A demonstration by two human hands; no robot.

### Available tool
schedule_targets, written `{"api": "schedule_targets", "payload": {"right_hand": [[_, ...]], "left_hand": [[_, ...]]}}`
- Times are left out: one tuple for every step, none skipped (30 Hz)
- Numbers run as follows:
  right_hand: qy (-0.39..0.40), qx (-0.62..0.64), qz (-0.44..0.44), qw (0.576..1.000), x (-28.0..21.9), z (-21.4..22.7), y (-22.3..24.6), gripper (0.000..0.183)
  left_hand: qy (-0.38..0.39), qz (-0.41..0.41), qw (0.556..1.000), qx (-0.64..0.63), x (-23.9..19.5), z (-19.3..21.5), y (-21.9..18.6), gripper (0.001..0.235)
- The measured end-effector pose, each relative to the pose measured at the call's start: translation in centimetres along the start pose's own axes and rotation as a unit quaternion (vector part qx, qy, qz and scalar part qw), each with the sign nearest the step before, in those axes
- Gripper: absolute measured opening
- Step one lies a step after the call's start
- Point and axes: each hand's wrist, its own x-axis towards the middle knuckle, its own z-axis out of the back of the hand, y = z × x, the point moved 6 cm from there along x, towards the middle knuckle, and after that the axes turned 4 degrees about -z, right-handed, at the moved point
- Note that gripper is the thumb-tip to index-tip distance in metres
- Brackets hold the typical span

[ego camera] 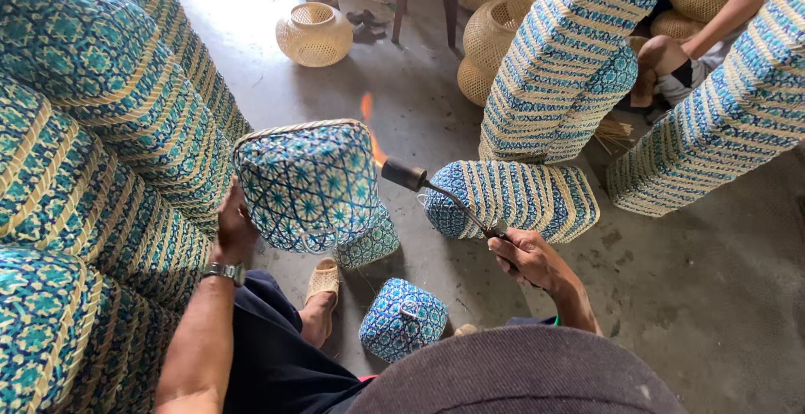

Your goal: The person uses a handheld blowtorch to apply heat to the surface of woven baskets. They rotate each basket to treat all sides and then place it on a stack of finished items.

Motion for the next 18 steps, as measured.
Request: {"api": "schedule_targets", "payload": {"right_hand": [[0.002,0.001,0.005,1.000,0.0,0.1,0.2,0.035],[0.008,0.003,0.009,1.000,0.0,0.0,0.3,0.034],[0.009,0.001,0.012,1.000,0.0,0.0,0.3,0.035],[0.010,0.001,0.013,1.000,-0.1,-0.1,0.3,0.036],[0.011,0.000,0.015,1.000,-0.2,-0.2,0.2,0.037],[0.010,-0.003,0.014,1.000,-0.2,-0.2,0.1,0.038],[0.008,-0.006,0.012,1.000,-0.3,-0.3,-0.1,0.038],[0.006,-0.009,0.012,1.000,-0.2,-0.3,-0.1,0.039],[0.006,-0.009,0.006,1.000,-0.3,-0.2,-0.3,0.039],[0.006,-0.009,0.000,1.000,-0.3,-0.3,-0.5,0.038],[0.007,-0.009,-0.006,1.000,-0.3,-0.3,-0.6,0.038],[0.006,-0.006,-0.013,1.000,-0.3,-0.4,-0.9,0.038],[0.005,-0.003,-0.019,1.000,-0.3,-0.5,-1.1,0.037],[0.004,-0.001,-0.025,1.000,-0.3,-0.5,-1.3,0.037],[0.008,0.003,-0.009,1.000,-0.2,-0.9,-1.2,0.034],[0.011,0.007,0.008,1.000,0.0,-1.4,-1.1,0.032],[0.015,0.010,0.024,1.000,0.0,-1.8,-1.0,0.029],[0.023,0.013,0.009,1.000,0.0,-2.4,-1.3,0.026]], "left_hand": [[-0.014,0.121,0.970,-0.212,-0.2,-1.4,0.9,0.039],[-0.019,0.124,0.966,-0.224,-0.4,-2.4,0.6,0.041],[-0.024,0.126,0.963,-0.236,-0.6,-3.1,0.2,0.043],[-0.029,0.130,0.959,-0.248,-0.9,-3.6,0.0,0.046],[-0.030,0.121,0.959,-0.255,-0.9,-4.1,-0.3,0.047],[-0.030,0.112,0.958,-0.262,-0.9,-4.7,-0.3,0.048],[-0.030,0.102,0.957,-0.270,-0.9,-5.0,-0.5,0.049],[-0.024,0.104,0.951,-0.291,-0.9,-5.4,-0.5,0.050],[-0.017,0.105,0.944,-0.311,-1.0,-5.9,-0.6,0.052],[-0.011,0.105,0.937,-0.332,-1.0,-6.2,-0.7,0.054],[-0.014,0.110,0.933,-0.342,-1.0,-6.5,-0.8,0.055],[-0.017,0.115,0.929,-0.352,-1.2,-6.7,-0.8,0.057],[-0.021,0.120,0.924,-0.361,-1.3,-7.0,-0.9,0.058],[-0.034,0.145,0.914,-0.378,-1.5,-7.4,-0.6,0.062],[-0.047,0.170,0.902,-0.393,-1.7,-7.8,-0.3,0.066],[-0.061,0.195,0.889,-0.409,-1.8,-8.2,0.2,0.070],[-0.072,0.194,0.880,-0.428,-1.9,-8.6,0.6,0.070],[-0.085,0.194,0.870,-0.446,-2.0,-9.1,1.2,0.070]]}}
